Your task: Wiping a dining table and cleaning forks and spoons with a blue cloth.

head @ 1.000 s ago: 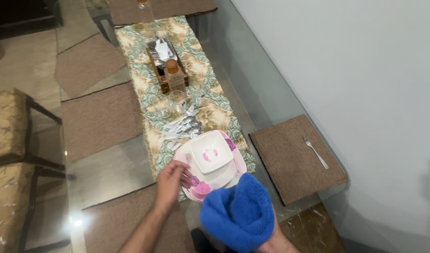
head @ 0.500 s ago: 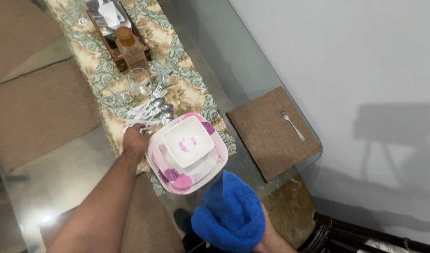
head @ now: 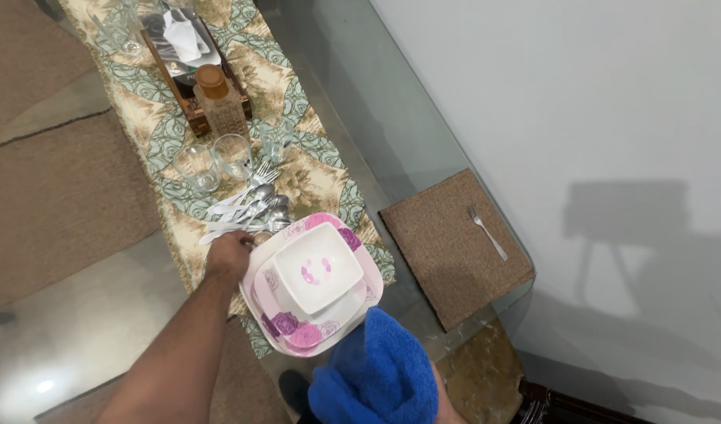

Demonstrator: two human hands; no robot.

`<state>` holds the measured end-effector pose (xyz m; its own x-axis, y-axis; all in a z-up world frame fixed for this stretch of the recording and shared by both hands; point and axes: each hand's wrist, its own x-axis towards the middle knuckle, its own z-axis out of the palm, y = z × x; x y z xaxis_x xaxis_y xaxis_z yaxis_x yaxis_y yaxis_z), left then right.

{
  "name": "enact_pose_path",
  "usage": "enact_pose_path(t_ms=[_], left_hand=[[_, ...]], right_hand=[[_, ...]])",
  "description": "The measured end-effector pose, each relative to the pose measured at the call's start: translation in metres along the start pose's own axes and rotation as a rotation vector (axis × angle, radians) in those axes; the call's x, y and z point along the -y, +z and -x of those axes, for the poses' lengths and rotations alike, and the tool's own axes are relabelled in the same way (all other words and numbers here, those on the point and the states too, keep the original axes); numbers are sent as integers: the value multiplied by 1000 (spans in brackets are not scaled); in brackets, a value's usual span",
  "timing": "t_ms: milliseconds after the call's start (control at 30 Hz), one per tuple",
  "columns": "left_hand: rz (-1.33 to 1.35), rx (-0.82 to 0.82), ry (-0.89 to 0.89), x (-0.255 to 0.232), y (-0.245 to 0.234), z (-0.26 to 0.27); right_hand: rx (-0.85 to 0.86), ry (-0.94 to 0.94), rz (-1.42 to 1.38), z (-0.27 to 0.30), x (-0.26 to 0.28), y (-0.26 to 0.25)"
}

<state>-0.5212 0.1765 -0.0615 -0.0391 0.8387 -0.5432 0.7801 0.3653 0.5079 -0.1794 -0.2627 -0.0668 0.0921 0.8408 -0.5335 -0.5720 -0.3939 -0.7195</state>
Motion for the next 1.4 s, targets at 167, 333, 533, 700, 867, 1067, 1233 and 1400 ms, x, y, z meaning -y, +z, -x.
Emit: enact_pose_path(t_ms=[167, 333, 533, 700, 867, 1067, 1233, 1400], left_hand=[[7, 2, -84, -30, -25, 20], [-55, -1, -79, -49, -30, 24], [-118, -15, -64, -56, -34, 21], [-118, -57, -54, -52, -33, 21], [-108, -123, -74, -49, -36, 24], [-219, -136, -86, -17, -23, -9], [-276, -198, -54, 7, -19, -21], [-209, -157, -104, -14, -41, 8]], right_hand=[[-32, -77, 148, -17, -29, -46], [-163, -28, 343, -69, -35, -96], [-122, 27, 341, -57, -8, -61], [-123, 89, 95, -42, 30, 2], [-69, 45, 128, -36, 22, -11], [121, -20, 84, -20, 30, -5], [-109, 151, -71, -31, 21, -8], [-110, 189, -93, -24, 27, 5]])
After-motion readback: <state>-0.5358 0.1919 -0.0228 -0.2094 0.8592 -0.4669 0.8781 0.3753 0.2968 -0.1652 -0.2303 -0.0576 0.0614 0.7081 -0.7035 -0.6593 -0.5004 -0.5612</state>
